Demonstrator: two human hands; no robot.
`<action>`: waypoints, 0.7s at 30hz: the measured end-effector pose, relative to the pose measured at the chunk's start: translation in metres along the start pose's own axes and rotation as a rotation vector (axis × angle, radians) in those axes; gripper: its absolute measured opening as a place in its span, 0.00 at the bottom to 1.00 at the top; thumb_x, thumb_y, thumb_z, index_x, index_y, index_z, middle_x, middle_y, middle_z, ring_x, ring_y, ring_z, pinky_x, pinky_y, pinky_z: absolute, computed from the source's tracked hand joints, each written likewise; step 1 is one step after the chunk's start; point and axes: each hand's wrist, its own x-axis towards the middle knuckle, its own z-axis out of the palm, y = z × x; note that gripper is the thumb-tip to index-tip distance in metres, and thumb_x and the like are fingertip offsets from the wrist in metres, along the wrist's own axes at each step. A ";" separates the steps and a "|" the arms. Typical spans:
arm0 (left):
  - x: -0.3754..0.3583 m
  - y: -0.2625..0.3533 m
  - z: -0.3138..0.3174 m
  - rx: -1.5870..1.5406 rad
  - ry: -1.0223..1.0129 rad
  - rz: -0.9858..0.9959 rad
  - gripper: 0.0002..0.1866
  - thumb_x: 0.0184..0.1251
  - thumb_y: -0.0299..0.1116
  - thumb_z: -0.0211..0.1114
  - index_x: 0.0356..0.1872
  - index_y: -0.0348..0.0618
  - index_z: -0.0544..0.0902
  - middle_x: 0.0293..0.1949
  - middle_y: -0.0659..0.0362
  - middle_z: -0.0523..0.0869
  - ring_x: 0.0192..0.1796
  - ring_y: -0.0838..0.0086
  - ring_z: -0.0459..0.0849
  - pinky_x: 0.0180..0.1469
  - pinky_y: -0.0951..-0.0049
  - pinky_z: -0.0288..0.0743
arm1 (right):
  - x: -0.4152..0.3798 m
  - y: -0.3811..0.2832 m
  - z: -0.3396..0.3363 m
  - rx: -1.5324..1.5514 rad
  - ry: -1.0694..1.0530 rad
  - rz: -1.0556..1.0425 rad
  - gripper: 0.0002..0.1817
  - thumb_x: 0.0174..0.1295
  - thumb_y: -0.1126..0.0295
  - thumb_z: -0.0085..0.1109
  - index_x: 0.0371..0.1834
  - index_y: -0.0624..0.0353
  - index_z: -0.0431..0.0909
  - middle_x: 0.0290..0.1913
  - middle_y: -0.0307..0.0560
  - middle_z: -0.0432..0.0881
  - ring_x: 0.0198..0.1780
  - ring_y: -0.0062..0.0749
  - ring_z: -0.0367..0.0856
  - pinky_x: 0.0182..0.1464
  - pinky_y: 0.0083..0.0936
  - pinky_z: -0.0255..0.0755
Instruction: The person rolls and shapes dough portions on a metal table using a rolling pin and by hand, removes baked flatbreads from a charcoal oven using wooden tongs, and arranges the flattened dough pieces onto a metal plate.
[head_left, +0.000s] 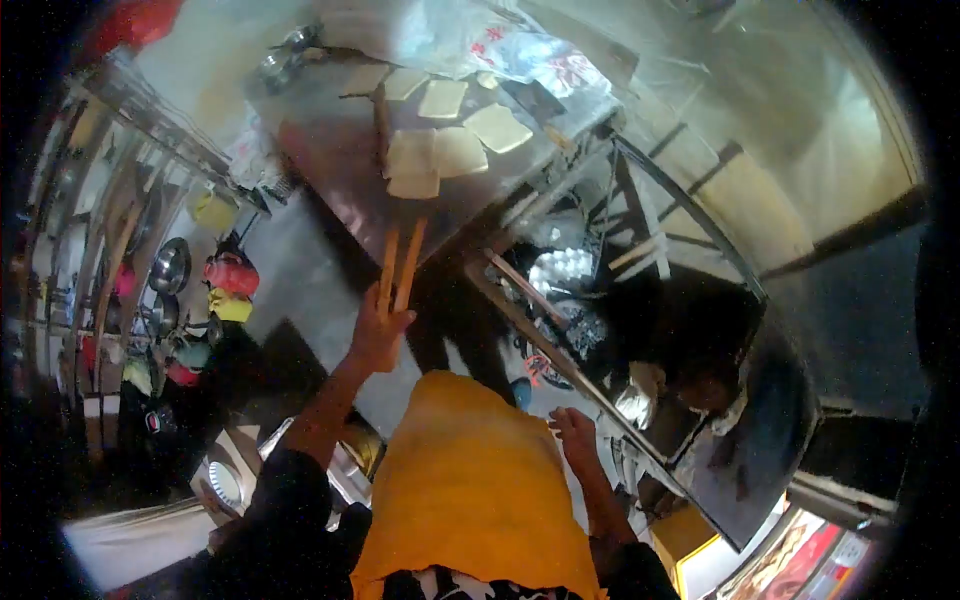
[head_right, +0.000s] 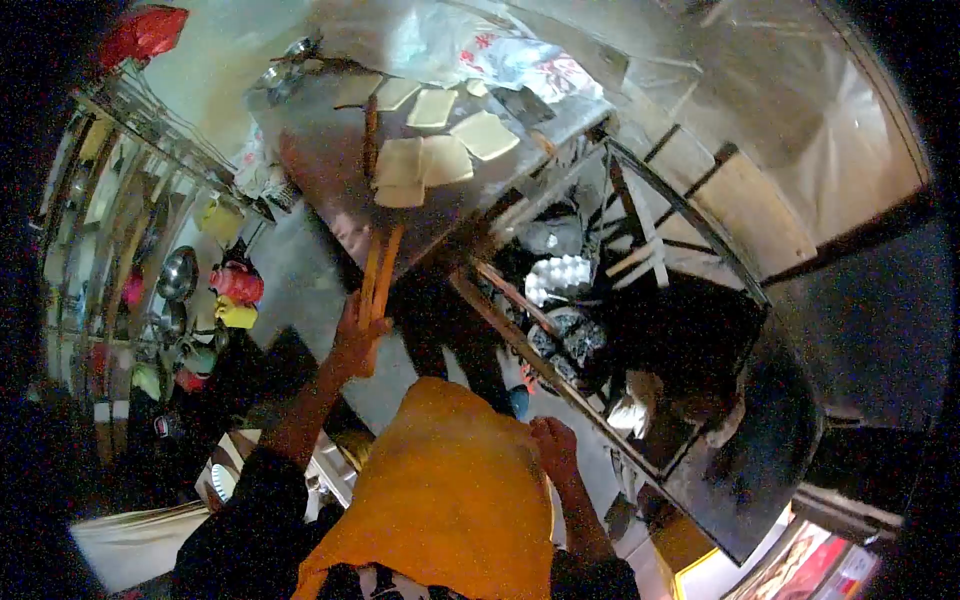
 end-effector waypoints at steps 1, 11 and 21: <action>0.022 0.006 -0.008 -0.023 -0.019 0.076 0.44 0.57 0.36 0.77 0.72 0.41 0.63 0.57 0.51 0.77 0.55 0.63 0.78 0.57 0.62 0.75 | 0.006 -0.008 0.000 -0.003 -0.007 -0.010 0.20 0.71 0.55 0.60 0.46 0.64 0.84 0.40 0.42 0.87 0.41 0.28 0.85 0.44 0.27 0.75; 0.316 0.027 -0.127 0.652 0.254 0.326 0.50 0.54 0.48 0.77 0.74 0.40 0.61 0.66 0.42 0.73 0.68 0.48 0.73 0.70 0.55 0.67 | 0.024 -0.005 0.055 0.082 0.263 0.223 0.16 0.69 0.60 0.62 0.42 0.65 0.84 0.37 0.46 0.86 0.37 0.32 0.85 0.39 0.30 0.78; 0.457 0.188 -0.051 0.983 0.125 0.954 0.29 0.60 0.32 0.71 0.63 0.35 0.75 0.53 0.42 0.82 0.55 0.46 0.81 0.59 0.53 0.75 | 0.047 -0.065 0.168 -0.042 0.239 0.331 0.17 0.66 0.58 0.65 0.41 0.65 0.86 0.36 0.51 0.89 0.39 0.32 0.86 0.43 0.32 0.78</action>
